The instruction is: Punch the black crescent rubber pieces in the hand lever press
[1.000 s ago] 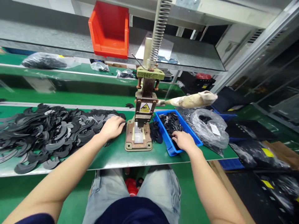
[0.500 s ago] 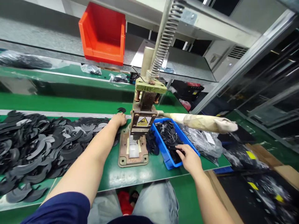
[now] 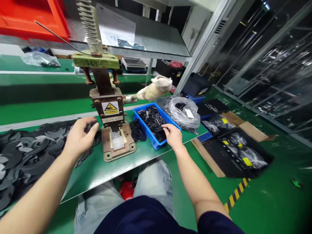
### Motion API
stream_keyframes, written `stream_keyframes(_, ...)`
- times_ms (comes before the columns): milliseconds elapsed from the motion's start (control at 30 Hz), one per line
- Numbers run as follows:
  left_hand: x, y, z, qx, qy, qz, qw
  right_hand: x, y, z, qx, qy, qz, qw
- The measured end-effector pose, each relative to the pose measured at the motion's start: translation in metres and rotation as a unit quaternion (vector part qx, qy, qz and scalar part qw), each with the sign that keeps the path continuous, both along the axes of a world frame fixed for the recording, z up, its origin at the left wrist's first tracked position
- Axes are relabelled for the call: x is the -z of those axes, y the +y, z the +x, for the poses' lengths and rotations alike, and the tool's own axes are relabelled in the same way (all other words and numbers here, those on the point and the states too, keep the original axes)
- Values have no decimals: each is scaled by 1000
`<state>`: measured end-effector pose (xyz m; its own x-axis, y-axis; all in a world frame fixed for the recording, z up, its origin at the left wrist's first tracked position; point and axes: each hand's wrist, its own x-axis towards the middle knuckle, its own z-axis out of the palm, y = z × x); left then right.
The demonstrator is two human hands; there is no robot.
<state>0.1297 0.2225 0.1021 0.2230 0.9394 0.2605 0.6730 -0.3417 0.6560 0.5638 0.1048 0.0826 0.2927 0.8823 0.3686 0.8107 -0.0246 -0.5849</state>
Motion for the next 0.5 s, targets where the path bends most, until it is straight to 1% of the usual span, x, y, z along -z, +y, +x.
stream_keyframes(33, 3, -22, 0, -7, -13, 45, 999, 0, -2, -1, 7, 13, 13, 1000)
stream_keyframes(100, 10, -64, 6, -1, -33, 103, 994, -1, -4, -2, 16, 42, 40, 998)
stream_keyframes(167, 17, -97, 17, 17, -52, 126, 990, -3, -6, -4, 18, 79, 64, 995)
stream_keyframes(200, 20, -110, 23, 24, -65, 139, 988, -4, -8, -6, 16, 100, 73, 992)
stream_keyframes(267, 26, -129, 36, 45, -94, 161, 981, -6, -13, -13, 4, 149, 84, 985)
stream_keyframes(333, 27, -142, 49, 73, -117, 164, 977, -7, -21, -27, -22, 199, 82, 976)
stream_keyframes(500, 19, -158, 76, 147, -134, 128, 972, -5, -55, -79, -119, 293, 46, 948)
